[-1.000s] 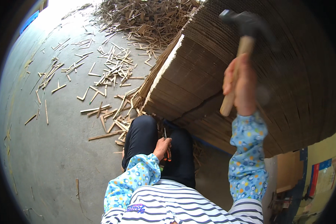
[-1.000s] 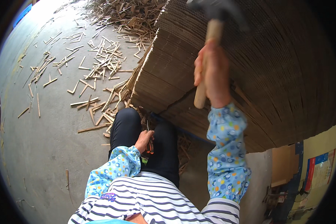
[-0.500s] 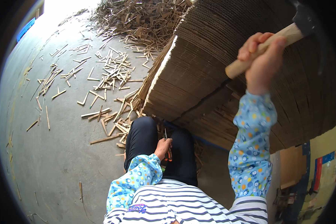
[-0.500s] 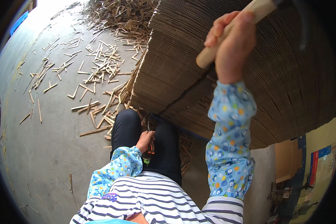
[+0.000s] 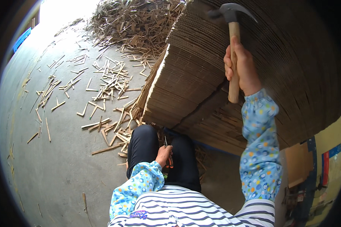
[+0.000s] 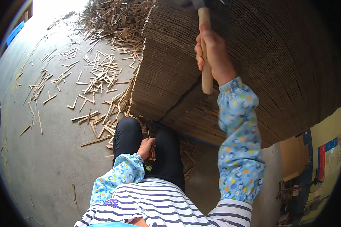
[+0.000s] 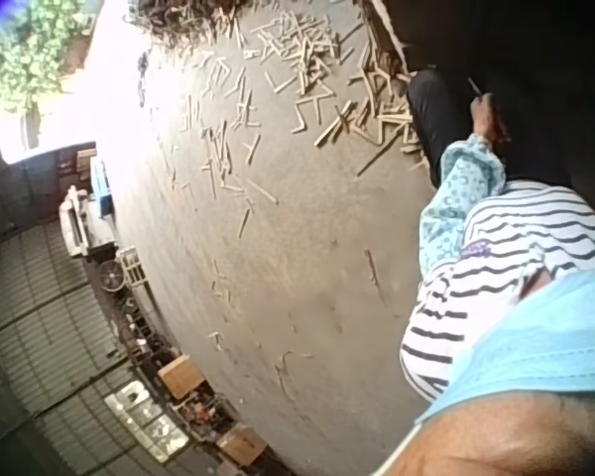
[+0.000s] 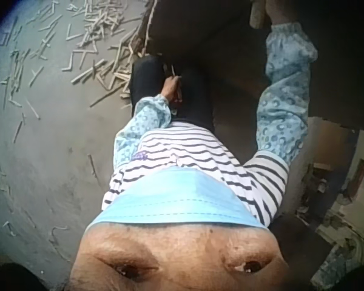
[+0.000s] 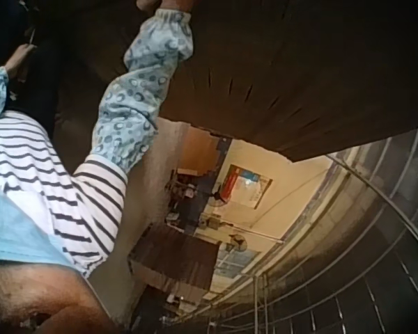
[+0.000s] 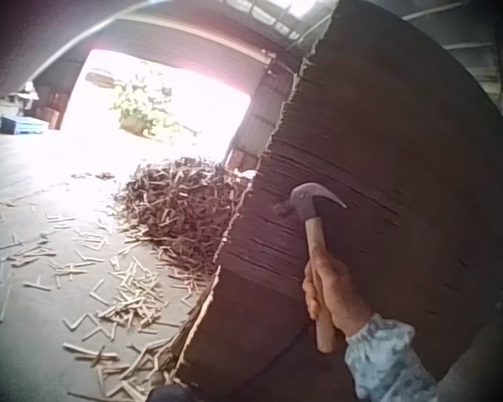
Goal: Trimming the edges of a stack of corrugated cardboard using a hammer and pliers to remove waste pieces.
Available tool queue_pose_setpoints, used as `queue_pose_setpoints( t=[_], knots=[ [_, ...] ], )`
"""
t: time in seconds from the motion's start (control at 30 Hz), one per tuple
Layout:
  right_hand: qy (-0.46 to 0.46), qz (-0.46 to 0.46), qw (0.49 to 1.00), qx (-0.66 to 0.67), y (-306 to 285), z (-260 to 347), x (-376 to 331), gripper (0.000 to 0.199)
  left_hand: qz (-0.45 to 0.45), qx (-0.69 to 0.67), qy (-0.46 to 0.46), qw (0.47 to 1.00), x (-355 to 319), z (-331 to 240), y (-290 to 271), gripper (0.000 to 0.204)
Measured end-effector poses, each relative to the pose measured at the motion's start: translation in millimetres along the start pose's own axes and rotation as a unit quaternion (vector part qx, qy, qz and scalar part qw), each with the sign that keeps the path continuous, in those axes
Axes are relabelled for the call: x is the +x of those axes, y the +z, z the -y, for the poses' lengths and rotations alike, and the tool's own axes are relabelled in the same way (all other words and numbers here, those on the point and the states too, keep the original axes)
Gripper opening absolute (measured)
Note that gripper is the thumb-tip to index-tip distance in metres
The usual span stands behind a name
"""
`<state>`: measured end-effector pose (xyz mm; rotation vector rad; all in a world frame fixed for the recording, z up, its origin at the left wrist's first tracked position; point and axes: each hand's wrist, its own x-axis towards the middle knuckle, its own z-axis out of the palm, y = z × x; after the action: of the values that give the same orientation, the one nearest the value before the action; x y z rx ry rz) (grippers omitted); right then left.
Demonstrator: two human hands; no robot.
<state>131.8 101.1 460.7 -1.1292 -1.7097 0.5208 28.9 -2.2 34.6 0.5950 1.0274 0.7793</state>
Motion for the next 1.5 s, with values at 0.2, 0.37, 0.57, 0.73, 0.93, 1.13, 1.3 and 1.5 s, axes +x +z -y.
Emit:
queue_pose_setpoints(
  t=[0.2,0.37,0.57,0.73,0.93,1.13,1.3,1.5],
  knots=[
    [-0.151,-0.092,0.979,0.099,1.9,57.7,6.7,0.049,0.013,0.006,-0.02,1.0,-1.0,-0.7,2.4,0.02],
    [0.005,-0.005,1.0,-0.002,-6.3,7.0,22.1,0.042,0.017,0.013,0.0,1.0,14.4,15.2,2.1,0.02],
    [-0.233,-0.102,0.96,0.117,7.3,85.6,20.3,0.044,0.008,0.02,0.008,1.0,8.0,7.1,-0.6,0.02],
    [0.01,0.006,1.0,0.01,-10.8,38.4,25.7,0.044,0.013,0.012,-0.003,1.0,-0.5,0.6,2.9,0.021],
    [-0.192,-0.116,0.968,0.113,-15.2,79.7,20.3,0.048,0.005,0.007,0.009,1.0,-3.0,-2.3,0.7,0.021],
    [-0.012,-0.092,0.996,0.005,-44.8,42.1,10.7,0.046,0.014,0.013,-0.009,1.0,4.8,5.5,-3.7,0.02],
    [-0.218,-0.164,0.959,0.079,-38.9,40.0,-4.1,0.048,0.012,0.028,-0.014,0.999,7.4,6.7,3.3,0.019],
    [-0.017,-0.09,0.995,-0.039,-41.9,25.2,-26.7,0.046,0.004,0.026,-0.034,0.999,-5.6,-2.0,1.8,0.018]
  ],
)
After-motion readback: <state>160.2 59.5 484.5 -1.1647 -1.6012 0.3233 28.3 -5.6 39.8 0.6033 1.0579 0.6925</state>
